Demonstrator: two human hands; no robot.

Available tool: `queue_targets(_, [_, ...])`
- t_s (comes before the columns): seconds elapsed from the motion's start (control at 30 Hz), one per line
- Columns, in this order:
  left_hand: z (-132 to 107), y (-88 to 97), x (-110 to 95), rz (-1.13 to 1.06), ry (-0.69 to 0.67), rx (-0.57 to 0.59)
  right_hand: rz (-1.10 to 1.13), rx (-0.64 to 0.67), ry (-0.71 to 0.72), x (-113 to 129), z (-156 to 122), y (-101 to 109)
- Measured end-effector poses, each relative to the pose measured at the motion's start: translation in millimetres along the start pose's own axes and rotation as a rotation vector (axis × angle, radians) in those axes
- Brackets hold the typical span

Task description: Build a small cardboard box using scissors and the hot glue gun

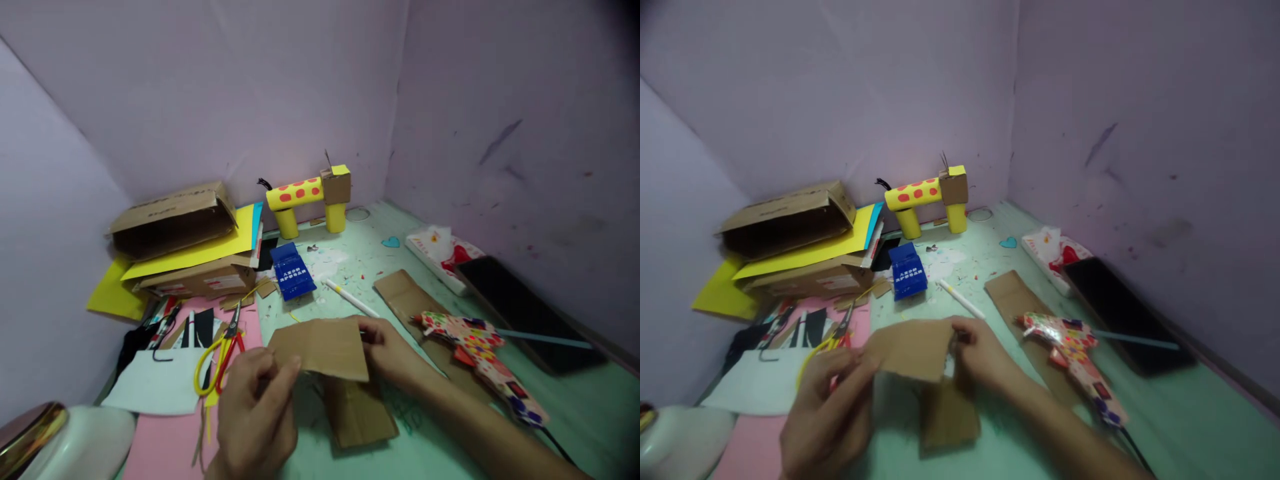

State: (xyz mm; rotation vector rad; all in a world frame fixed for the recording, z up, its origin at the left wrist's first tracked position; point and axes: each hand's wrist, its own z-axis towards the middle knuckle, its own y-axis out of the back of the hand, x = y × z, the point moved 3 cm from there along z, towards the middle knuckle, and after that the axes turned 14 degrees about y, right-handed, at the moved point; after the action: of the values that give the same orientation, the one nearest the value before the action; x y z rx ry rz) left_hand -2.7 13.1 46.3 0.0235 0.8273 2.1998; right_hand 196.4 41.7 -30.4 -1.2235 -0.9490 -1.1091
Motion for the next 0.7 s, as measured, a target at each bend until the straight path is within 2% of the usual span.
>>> queue_targets(0.23, [-7.0,-14.2,-18.9,-0.012,-0.198,0.097,0.078,-0.010,-0.102,5.4,-0.6,1.3])
queue_targets(0.47, [-12.5,-24.4,-17.1,-0.046,-0.250,0.162,0.338,-0.025,-0.263,8.8,4.3,5.7])
queue_targets(0.6, [-12.0,-24.8,-16.2,-0.047,-0.262,0.108,0.411,-0.083,-0.285,11.3,4.6,3.1])
queue_targets(0.7, [-11.7,-16.5,-6.3,0.051,-0.157,-0.012,0.419,-0.092,-0.210,12.4,5.0,-0.6])
